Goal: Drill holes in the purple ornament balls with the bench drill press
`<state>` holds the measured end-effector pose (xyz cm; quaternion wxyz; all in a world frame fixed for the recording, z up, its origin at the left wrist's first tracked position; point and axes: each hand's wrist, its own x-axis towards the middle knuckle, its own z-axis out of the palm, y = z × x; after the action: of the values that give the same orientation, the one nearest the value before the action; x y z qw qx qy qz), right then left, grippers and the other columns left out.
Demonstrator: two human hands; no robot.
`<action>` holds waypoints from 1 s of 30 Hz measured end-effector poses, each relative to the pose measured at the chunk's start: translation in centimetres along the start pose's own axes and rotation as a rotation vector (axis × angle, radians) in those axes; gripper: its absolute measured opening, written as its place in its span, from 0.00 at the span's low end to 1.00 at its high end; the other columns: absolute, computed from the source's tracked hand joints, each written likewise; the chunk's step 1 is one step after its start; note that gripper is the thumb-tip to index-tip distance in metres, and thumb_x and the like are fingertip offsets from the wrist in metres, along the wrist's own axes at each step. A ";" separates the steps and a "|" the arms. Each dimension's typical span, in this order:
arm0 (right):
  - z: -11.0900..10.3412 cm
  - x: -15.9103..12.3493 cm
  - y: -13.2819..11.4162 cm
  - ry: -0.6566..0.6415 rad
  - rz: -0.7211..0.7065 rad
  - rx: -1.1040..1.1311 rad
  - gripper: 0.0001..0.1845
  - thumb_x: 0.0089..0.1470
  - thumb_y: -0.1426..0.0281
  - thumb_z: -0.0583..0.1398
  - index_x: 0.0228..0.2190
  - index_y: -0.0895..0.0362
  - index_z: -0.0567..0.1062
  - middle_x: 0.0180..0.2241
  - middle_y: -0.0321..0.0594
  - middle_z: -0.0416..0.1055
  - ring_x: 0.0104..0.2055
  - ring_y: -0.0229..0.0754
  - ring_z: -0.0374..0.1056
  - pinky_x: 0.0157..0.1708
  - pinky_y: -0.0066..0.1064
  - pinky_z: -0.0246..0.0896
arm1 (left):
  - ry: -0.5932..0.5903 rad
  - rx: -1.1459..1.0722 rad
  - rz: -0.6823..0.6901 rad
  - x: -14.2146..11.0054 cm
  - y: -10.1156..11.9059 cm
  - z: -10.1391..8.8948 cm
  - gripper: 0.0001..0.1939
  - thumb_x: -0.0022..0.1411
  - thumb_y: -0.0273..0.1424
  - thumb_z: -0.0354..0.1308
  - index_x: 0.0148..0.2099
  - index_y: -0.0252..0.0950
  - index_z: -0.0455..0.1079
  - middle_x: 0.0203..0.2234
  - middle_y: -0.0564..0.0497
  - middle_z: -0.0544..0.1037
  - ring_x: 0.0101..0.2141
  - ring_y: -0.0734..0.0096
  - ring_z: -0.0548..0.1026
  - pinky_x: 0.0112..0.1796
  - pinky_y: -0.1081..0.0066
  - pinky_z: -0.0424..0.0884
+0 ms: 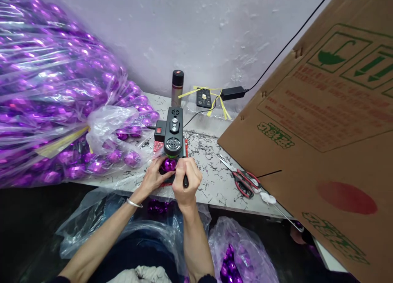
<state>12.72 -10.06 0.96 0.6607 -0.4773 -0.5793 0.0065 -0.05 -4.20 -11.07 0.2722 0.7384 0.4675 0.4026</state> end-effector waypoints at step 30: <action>-0.3 -1.8 1.3 -0.010 -0.053 -0.014 0.16 0.66 0.77 0.52 0.25 0.54 0.65 0.24 0.33 0.65 0.28 0.35 0.64 0.28 0.30 0.58 | 0.015 -0.055 0.073 -0.3 -1.7 1.7 0.33 0.61 0.44 0.69 0.63 0.36 0.68 0.56 0.39 0.79 0.56 0.48 0.77 0.56 0.50 0.73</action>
<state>13.06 -10.53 -1.23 0.6543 -0.4665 -0.5951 -0.0125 0.55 -3.76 -13.43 0.2738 0.7443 0.4309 0.4305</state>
